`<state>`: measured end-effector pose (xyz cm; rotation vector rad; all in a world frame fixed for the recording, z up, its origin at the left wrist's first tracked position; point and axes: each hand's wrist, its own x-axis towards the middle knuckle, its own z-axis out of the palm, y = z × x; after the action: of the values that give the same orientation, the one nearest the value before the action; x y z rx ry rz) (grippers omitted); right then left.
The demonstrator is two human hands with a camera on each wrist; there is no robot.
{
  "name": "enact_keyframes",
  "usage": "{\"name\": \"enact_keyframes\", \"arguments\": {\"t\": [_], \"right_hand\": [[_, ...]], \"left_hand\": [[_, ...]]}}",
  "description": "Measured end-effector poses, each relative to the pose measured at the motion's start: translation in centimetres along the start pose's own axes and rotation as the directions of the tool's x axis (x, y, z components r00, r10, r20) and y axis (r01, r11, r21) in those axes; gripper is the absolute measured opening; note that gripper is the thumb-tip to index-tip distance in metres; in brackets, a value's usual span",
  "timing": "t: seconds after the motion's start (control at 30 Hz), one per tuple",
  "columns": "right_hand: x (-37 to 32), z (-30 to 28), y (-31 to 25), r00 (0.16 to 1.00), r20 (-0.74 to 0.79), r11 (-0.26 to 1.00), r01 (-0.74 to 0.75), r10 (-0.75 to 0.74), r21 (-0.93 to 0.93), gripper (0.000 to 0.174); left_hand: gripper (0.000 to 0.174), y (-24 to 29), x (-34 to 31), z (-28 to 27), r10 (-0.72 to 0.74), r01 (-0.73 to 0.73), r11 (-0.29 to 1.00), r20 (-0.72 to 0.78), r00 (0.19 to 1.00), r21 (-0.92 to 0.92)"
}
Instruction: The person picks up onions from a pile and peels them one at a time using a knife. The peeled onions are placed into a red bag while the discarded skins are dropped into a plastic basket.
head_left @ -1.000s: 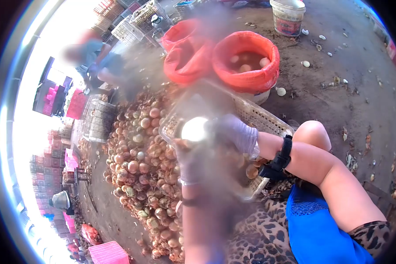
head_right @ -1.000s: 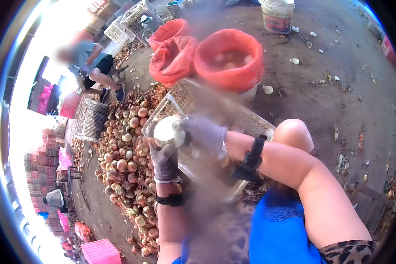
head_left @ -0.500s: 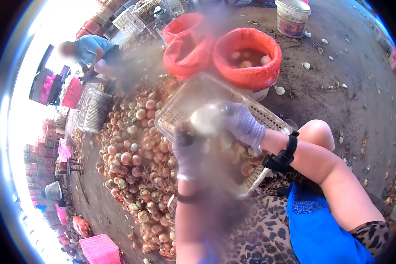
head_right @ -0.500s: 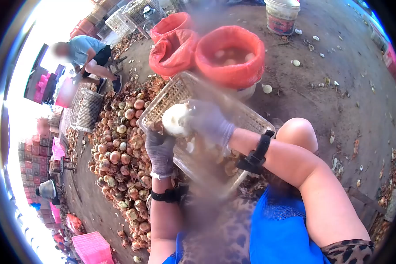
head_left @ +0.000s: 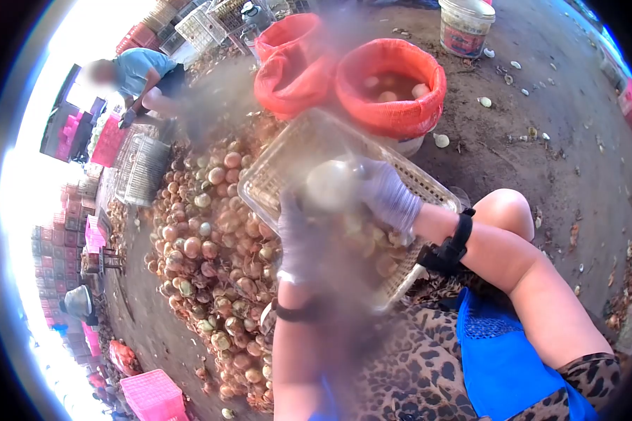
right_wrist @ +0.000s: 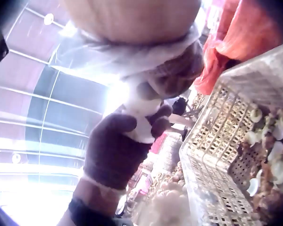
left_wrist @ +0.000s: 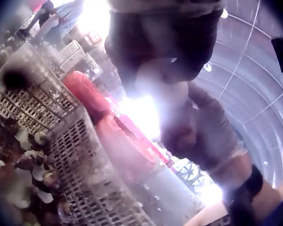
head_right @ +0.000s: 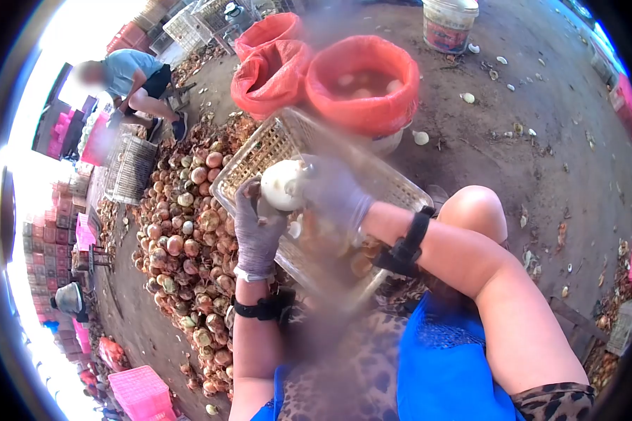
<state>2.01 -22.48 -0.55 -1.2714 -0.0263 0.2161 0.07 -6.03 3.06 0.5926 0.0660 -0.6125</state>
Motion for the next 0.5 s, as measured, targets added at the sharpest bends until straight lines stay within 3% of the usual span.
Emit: {"name": "enact_keyframes", "arguments": {"t": [0.03,0.1,0.13,0.2,0.3,0.43,0.5], "right_hand": [[0.2,-0.5,-0.5,1.0,0.023,0.999,-0.021,0.022,-0.037,0.034],[1.2,-1.6,1.1,0.996,0.076,0.98,0.066,-0.053,-0.186,0.029],[0.8,-1.7,0.4,0.993,0.116,0.967,0.032,-0.002,-0.252,0.03],[0.0,-1.8,-1.0,0.981,0.178,0.935,-0.011,0.079,-0.354,0.03],[-0.2,-2.8,-0.6,0.965,0.238,0.917,-0.005,0.109,-0.4,0.028],[-0.8,-3.0,-1.5,0.93,0.227,0.895,-0.177,0.287,-0.409,0.026],[-0.9,-2.9,-2.1,0.902,0.227,0.871,-0.249,0.368,-0.423,0.027]], "left_hand": [[0.044,-0.1,0.0,-0.2,-0.018,0.018,1.0,-0.001,1.0,-0.022],[0.052,-0.3,0.2,-1.9,0.158,-0.166,0.947,0.052,0.986,0.273],[0.056,-0.2,0.4,-4.5,0.319,-0.353,0.76,0.159,0.934,0.545],[0.061,0.1,-0.5,-5.4,0.383,-0.405,0.52,0.218,0.898,0.752],[0.06,0.0,-1.8,-3.5,0.3,-0.236,0.57,0.067,0.951,0.787],[0.053,-0.6,-2.0,-3.1,0.374,-0.28,0.351,0.14,0.917,0.894],[0.044,-0.7,-2.0,-3.9,0.391,-0.251,0.389,0.088,0.916,0.886]]}}
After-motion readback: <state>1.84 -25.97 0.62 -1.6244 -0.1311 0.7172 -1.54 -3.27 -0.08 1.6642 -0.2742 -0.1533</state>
